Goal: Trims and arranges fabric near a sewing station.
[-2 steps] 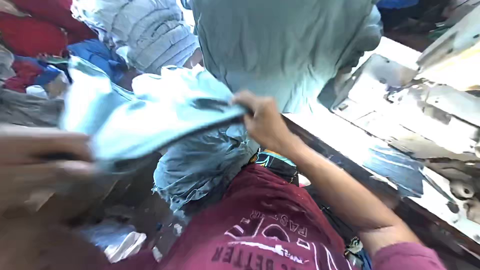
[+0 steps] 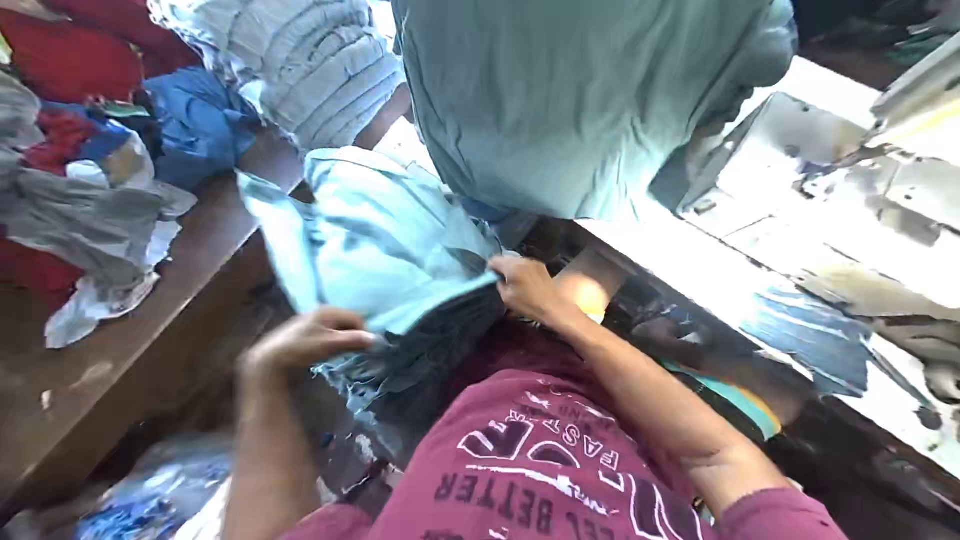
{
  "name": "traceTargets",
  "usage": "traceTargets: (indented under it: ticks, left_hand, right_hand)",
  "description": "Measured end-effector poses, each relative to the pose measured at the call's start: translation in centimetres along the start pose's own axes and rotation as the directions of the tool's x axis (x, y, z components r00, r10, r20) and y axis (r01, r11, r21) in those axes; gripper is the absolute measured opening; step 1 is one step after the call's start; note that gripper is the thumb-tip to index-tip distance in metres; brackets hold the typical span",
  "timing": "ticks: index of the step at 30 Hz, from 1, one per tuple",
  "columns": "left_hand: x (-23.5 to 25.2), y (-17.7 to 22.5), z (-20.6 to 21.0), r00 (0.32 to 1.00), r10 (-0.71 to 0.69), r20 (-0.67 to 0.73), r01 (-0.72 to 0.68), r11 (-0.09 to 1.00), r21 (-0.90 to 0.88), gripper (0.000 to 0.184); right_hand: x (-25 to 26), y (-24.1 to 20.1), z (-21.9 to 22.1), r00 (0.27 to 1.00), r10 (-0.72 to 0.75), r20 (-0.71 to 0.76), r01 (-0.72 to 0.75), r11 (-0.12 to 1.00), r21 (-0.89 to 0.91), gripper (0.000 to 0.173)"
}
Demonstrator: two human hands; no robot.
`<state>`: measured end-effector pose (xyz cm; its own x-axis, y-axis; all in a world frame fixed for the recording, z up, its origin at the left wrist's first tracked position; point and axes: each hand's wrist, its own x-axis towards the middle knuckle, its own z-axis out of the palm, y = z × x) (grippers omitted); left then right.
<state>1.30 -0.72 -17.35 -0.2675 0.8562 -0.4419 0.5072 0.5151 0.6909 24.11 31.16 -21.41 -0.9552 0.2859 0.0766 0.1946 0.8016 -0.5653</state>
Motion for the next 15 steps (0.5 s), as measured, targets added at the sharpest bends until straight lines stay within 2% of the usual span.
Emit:
traceTargets:
  ticks: [1, 2, 3, 6, 8, 10, 12, 13, 14, 15]
  left_hand:
    - [2.6, -4.0, 4.8, 0.989, -0.035, 0.145, 0.034, 0.999, 0.005, 0.029]
    - [4.3, -6.1, 8.4, 0.964, -0.085, 0.254, 0.072, 0.996, 0.057, 0.027]
    - [5.4, -6.3, 10.3, 0.94, -0.144, 0.308, 0.105, 0.985, 0.139, 0.024]
    - [6.6, -2.1, 8.7, 0.867, -0.288, 0.407, 0.163, 0.935, 0.315, 0.018]
    - [8.2, 1.9, 5.7, 0.899, -0.285, 0.334, 0.154, 0.917, 0.369, 0.015]
    - [10.9, 7.2, 3.3, 0.978, -0.149, 0.149, 0.076, 0.909, 0.409, 0.02]
    - [14.1, 13.3, 3.2, 0.991, 0.122, -0.045, -0.092, 0.902, 0.421, 0.022]
    - [15.8, 16.2, 3.9, 0.946, 0.293, -0.136, -0.218, 0.889, 0.402, 0.019]
    - [17.5, 19.1, 5.0, 0.869, 0.448, -0.208, -0.352, 0.857, 0.376, 0.017]
    - [19.3, 22.0, 6.2, 0.798, 0.551, -0.245, -0.455, 0.817, 0.353, 0.016]
  right_hand:
    - [-1.0, 2.3, 3.1, 0.985, 0.073, 0.154, -0.066, 0.996, -0.051, 0.029]
    - [-2.0, 3.7, 4.9, 0.961, 0.109, 0.256, -0.092, 0.993, -0.078, 0.035]
    - [-2.5, 4.2, 5.2, 0.944, 0.117, 0.309, -0.097, 0.992, -0.079, 0.039]
    - [-3.4, 4.4, 3.8, 0.939, 0.116, 0.323, -0.129, 0.991, 0.019, 0.045]
    - [-3.6, 5.0, 3.1, 0.949, 0.101, 0.3, -0.135, 0.986, 0.098, 0.049]
    - [-4.0, 5.5, 2.7, 0.96, 0.108, 0.259, -0.16, 0.969, 0.188, 0.054]
    - [-4.5, 5.9, 2.4, 0.965, 0.125, 0.231, -0.193, 0.934, 0.299, 0.056]
    - [-4.8, 6.2, 2.4, 0.968, 0.136, 0.213, -0.209, 0.904, 0.372, 0.055]
    - [-5.0, 6.5, 2.3, 0.972, 0.144, 0.184, -0.215, 0.86, 0.462, 0.051]
    - [-5.4, 6.8, 2.1, 0.975, 0.156, 0.157, -0.217, 0.809, 0.546, 0.046]
